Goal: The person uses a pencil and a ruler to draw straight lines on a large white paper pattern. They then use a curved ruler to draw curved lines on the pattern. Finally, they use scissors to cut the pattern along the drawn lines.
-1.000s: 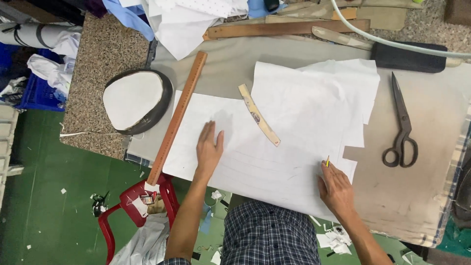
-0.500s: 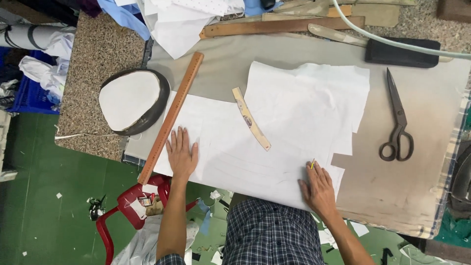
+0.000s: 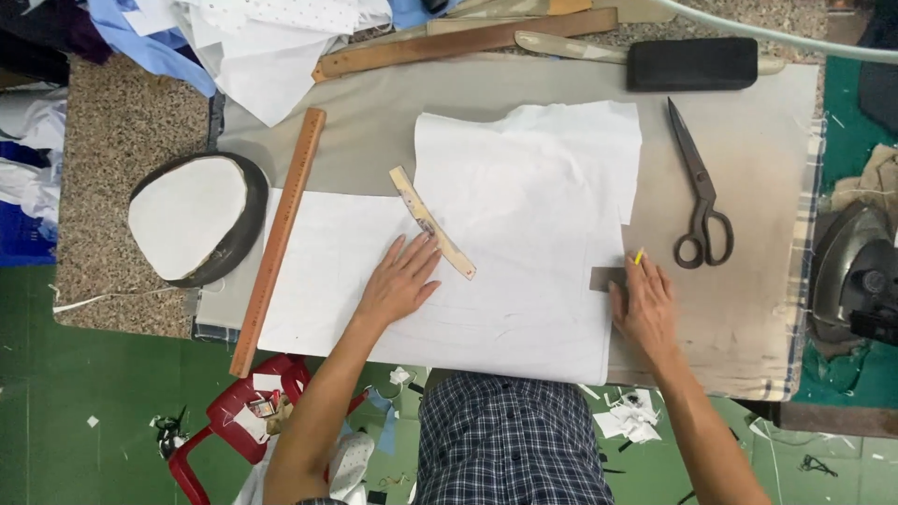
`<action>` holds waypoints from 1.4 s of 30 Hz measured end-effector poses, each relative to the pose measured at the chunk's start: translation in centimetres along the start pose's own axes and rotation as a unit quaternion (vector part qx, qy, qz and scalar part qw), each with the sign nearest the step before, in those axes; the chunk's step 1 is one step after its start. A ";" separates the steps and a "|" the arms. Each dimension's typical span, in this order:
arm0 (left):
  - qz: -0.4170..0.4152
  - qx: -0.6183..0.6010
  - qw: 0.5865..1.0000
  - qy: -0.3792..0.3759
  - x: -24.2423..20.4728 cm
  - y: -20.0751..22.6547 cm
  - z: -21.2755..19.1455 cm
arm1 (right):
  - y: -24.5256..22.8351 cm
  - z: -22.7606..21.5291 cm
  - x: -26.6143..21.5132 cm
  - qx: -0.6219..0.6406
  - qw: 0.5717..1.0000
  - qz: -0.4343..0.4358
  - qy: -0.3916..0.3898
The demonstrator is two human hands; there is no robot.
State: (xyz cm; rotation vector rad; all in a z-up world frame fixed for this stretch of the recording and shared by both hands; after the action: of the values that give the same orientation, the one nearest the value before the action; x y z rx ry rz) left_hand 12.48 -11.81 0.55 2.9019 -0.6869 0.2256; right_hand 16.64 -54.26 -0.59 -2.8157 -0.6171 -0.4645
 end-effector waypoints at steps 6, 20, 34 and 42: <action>-0.009 -0.020 0.993 -0.113 2.8 -0.7 0.6 | 0.9 1.1 1.5 0.013 0.999 0.034 -0.012; -0.204 -0.085 0.974 -0.042 2.5 17.3 3.4 | 1.1 1.1 1.4 0.008 0.995 0.078 -0.056; -0.007 -0.071 0.997 0.016 -0.2 17.2 0.3 | 1.6 1.6 1.4 -0.005 0.998 0.061 0.009; -0.140 -0.037 0.989 -0.020 -1.8 17.1 0.7 | 1.3 0.6 1.5 0.089 0.995 0.032 0.003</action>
State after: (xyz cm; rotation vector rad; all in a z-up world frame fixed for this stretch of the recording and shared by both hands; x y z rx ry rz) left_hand 3.22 -26.29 1.47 2.8936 -0.2782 0.1071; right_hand 18.67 -54.66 -0.83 -2.6553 -0.5358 -0.3861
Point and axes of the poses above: each hand's wrist, its own x-axis towards the middle knuckle, its own z-axis out of the palm, y = z × x, the point moved 4 cm from there along x, towards the middle knuckle, and after that the axes turned 2 degrees about y, right-handed, at the moved point
